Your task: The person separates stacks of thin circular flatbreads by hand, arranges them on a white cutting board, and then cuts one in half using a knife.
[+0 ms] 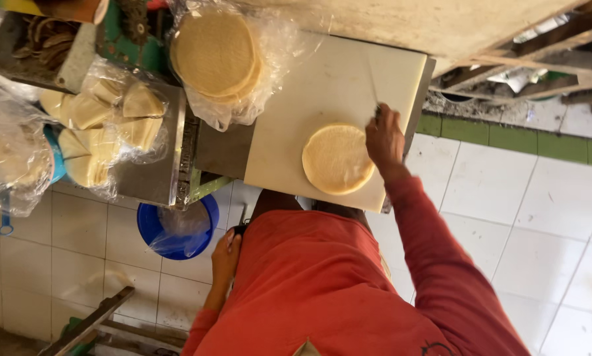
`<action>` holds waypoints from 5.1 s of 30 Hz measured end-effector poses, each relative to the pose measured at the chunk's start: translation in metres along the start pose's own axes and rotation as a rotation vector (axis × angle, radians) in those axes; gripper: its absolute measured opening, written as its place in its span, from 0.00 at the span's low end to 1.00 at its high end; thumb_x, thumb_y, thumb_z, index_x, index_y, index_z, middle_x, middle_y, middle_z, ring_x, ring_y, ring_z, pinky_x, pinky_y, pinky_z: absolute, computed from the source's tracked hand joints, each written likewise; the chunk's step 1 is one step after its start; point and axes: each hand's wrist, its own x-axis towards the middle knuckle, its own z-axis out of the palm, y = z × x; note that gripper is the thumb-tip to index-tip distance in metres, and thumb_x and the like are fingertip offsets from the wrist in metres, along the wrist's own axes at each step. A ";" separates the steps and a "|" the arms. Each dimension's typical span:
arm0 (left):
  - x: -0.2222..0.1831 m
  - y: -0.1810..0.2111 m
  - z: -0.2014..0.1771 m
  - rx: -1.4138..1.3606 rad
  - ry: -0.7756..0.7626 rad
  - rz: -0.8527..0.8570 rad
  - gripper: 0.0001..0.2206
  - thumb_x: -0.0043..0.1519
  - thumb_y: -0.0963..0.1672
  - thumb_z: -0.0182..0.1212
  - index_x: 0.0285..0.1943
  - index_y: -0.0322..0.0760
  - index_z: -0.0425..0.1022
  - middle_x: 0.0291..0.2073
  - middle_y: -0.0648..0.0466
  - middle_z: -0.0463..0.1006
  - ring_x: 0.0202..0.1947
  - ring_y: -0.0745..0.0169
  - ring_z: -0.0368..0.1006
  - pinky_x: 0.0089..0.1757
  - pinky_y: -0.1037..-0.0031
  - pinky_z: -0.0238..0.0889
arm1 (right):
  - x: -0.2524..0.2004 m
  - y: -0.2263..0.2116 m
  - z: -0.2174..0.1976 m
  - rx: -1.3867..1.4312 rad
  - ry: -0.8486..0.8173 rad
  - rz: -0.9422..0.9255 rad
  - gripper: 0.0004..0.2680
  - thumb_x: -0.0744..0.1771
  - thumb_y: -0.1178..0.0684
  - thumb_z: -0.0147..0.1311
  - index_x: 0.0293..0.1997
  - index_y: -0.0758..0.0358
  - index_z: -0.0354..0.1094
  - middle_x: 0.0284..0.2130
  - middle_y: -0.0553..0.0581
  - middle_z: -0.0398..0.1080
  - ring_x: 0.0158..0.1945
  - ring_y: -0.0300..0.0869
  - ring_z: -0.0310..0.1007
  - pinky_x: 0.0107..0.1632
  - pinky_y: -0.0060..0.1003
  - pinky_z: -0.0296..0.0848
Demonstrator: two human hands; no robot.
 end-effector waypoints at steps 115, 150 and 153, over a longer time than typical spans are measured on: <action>0.125 0.277 0.240 1.334 -0.769 1.071 0.40 0.62 0.50 0.63 0.81 0.47 0.42 0.57 0.32 0.59 0.50 0.37 0.67 0.50 0.60 0.67 | -0.121 -0.106 0.074 0.047 -0.216 0.688 0.11 0.69 0.53 0.49 0.51 0.69 0.52 0.36 0.83 0.72 0.42 0.74 0.74 0.44 0.65 0.72; 0.149 0.265 0.255 1.138 -0.847 1.046 0.32 0.68 0.45 0.54 0.82 0.50 0.48 0.60 0.27 0.59 0.55 0.28 0.68 0.55 0.56 0.68 | -0.099 -0.064 0.101 0.021 -0.158 0.424 0.11 0.67 0.57 0.50 0.53 0.71 0.57 0.43 0.79 0.70 0.42 0.71 0.74 0.43 0.62 0.73; 0.143 0.279 0.246 1.123 -0.909 0.969 0.34 0.64 0.46 0.59 0.80 0.53 0.48 0.61 0.31 0.57 0.56 0.28 0.66 0.56 0.56 0.65 | -0.108 -0.073 0.097 0.052 -0.204 0.641 0.11 0.70 0.54 0.49 0.53 0.70 0.54 0.36 0.81 0.72 0.43 0.72 0.74 0.47 0.62 0.72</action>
